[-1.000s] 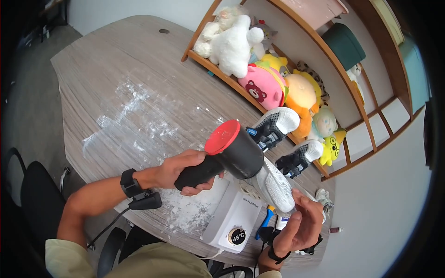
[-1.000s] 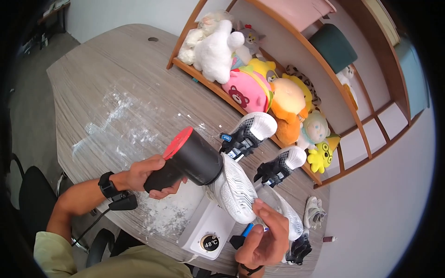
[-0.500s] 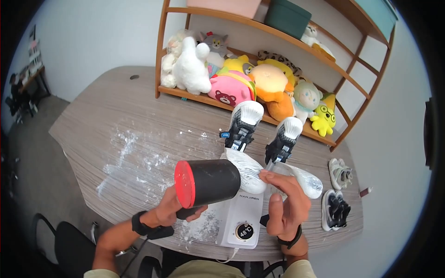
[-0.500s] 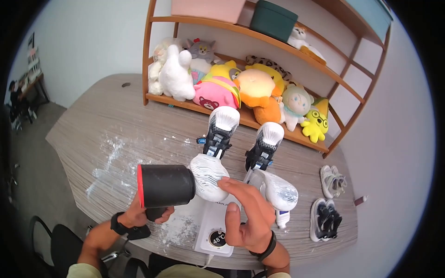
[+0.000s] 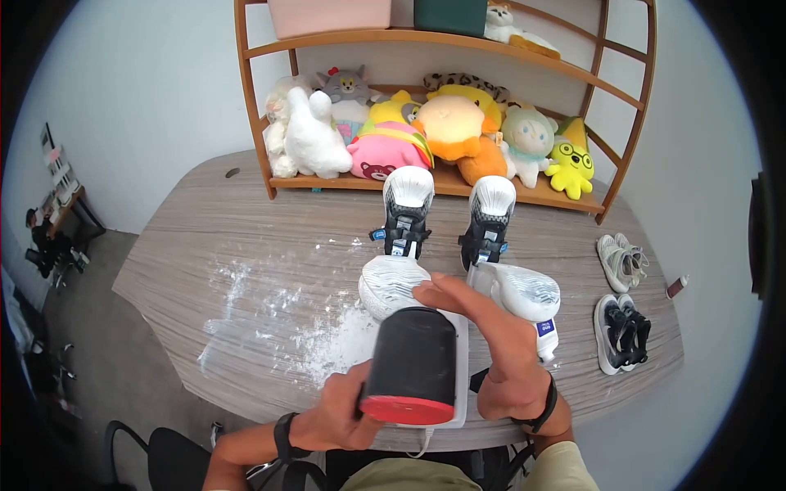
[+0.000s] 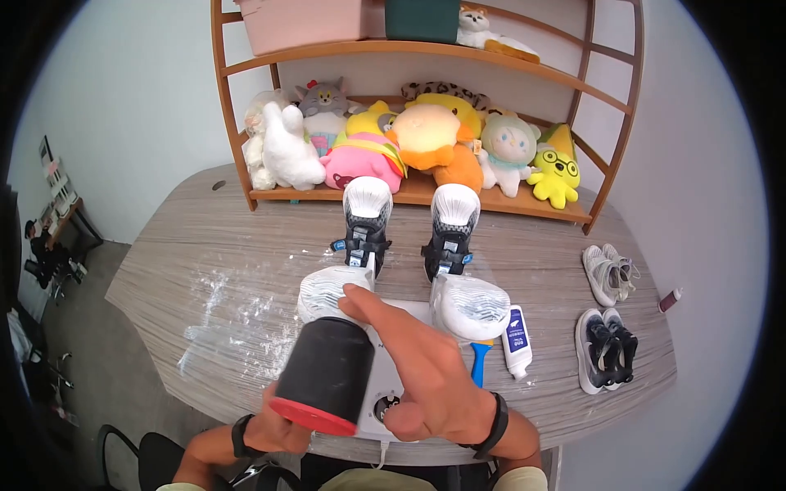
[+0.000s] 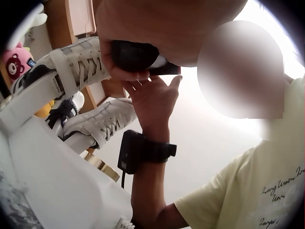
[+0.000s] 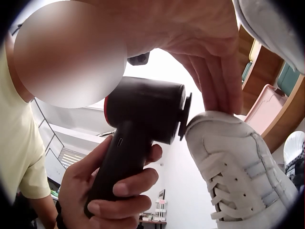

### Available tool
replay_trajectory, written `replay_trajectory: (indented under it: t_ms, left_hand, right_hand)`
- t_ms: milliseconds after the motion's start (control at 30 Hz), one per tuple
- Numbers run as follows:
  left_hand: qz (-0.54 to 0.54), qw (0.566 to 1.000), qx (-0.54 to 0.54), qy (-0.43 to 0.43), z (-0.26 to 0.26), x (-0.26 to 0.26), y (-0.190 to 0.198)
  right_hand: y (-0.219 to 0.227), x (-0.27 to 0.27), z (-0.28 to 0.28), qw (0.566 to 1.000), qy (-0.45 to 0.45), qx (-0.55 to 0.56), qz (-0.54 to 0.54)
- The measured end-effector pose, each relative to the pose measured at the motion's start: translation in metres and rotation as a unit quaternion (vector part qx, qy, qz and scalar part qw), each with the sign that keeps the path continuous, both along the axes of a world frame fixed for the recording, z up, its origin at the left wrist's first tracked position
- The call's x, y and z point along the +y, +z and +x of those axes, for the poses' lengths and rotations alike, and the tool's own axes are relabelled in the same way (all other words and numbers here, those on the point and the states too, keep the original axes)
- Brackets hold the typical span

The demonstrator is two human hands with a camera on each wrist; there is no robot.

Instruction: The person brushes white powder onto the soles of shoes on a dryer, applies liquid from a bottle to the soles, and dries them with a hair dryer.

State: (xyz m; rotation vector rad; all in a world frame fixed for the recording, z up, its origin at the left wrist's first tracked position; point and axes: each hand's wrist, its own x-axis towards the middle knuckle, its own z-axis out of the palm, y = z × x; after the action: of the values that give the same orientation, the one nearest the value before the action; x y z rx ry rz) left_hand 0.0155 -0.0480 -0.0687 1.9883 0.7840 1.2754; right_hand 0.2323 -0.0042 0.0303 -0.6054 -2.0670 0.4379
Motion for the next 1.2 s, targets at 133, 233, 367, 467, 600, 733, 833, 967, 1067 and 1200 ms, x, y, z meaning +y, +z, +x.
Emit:
replay_trajectory:
  t_ms: [133, 233, 367, 467, 600, 733, 833, 967, 1067, 1200]
  left_hand:
    - [0.045, 0.998, 0.054, -0.001, 0.015, 0.004, 0.000]
    - [0.071, 0.995, 0.062, 0.029, 0.016, 0.006, -0.007]
    - [0.115, 0.989, 0.059, 0.067, 0.011, 0.006, -0.004]
    - [0.141, 0.976, 0.118, 0.118, -0.006, -0.003, -0.012]
    - [-0.076, 0.981, -0.141, 0.110, -0.005, -0.012, -0.022]
    - [-0.137, 0.966, -0.186, 0.114, -0.005, -0.018, -0.024]
    - [-0.125, 0.980, -0.033, 0.149, -0.011, -0.011, -0.045]
    - [-0.101, 0.989, 0.021, 0.105, 0.007, 0.004, -0.036]
    - [-0.001, 0.994, 0.058, 0.090, 0.018, 0.015, -0.031]
    - [-0.067, 0.990, 0.082, 0.094, 0.002, 0.022, -0.034]
  right_hand:
    - [0.006, -0.002, 0.009, 0.995, 0.041, 0.011, -0.086]
    - [0.011, -0.004, 0.012, 0.990, 0.080, 0.046, -0.111]
    - [0.012, -0.003, 0.018, 0.994, 0.079, 0.040, -0.060]
    - [0.008, -0.004, 0.016, 0.997, 0.035, 0.026, -0.063]
    - [0.007, -0.005, 0.013, 0.994, 0.029, 0.011, -0.103]
    - [0.009, -0.007, 0.013, 0.990, 0.042, 0.018, -0.131]
    - [0.010, -0.006, 0.011, 0.988, 0.039, 0.035, -0.142]
    - [0.020, -0.008, 0.014, 0.979, 0.048, 0.033, -0.195]
    - [0.020, -0.008, 0.014, 0.976, 0.042, 0.043, -0.209]
    - [0.019, -0.007, 0.012, 0.977, 0.039, 0.042, -0.204]
